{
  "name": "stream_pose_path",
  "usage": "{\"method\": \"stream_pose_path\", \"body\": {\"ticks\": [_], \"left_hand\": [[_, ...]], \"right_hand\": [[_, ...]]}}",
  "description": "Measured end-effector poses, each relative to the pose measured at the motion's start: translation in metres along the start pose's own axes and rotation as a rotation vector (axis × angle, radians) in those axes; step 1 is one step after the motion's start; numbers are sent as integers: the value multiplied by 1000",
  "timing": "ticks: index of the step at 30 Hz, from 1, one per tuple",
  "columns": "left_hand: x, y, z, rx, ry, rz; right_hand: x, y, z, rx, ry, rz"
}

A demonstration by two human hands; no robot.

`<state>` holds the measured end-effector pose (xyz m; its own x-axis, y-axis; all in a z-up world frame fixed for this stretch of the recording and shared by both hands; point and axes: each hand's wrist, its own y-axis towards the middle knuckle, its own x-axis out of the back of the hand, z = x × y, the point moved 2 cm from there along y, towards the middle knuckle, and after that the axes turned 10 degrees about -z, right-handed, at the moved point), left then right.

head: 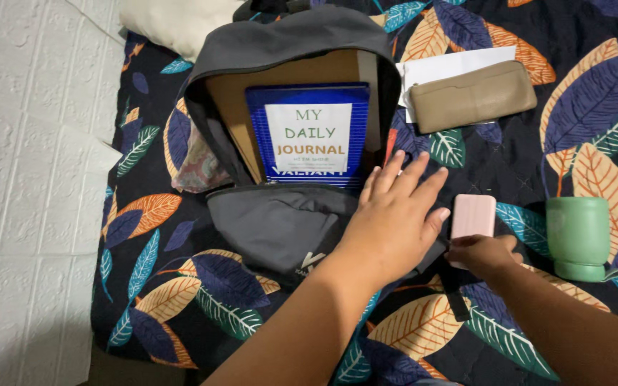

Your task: The person packs a black backpack with daily essentials. They place a charger, a small pouch, a red pouch, a blue journal, a pink power bank, and a wallet into the bag on a bed.

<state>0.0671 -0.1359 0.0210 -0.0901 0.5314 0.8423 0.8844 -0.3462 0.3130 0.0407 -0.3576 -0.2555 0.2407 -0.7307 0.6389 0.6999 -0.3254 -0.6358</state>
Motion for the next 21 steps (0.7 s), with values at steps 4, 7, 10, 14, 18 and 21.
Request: {"method": "stream_pose_path", "body": {"ticks": [4, 7, 10, 14, 18, 21], "left_hand": [[-6, 2, -5, -14, -15, 31], [-8, 4, -7, -4, -33, 68], [-8, 5, -8, -10, -52, 86], [-7, 5, -7, 1, -53, 123], [-4, 6, -10, -23, -55, 127], [-3, 8, -15, -43, -67, 134]], "right_hand": [[-7, 7, -4, 148, -8, 67], [-11, 6, -7, 188, 204, 106], [-12, 2, -6, 129, 516, 117], [4, -5, 2, 70, 814, 158], [41, -12, 21, 42, 782, -128], [74, -24, 42, 61, 730, -257]]}}
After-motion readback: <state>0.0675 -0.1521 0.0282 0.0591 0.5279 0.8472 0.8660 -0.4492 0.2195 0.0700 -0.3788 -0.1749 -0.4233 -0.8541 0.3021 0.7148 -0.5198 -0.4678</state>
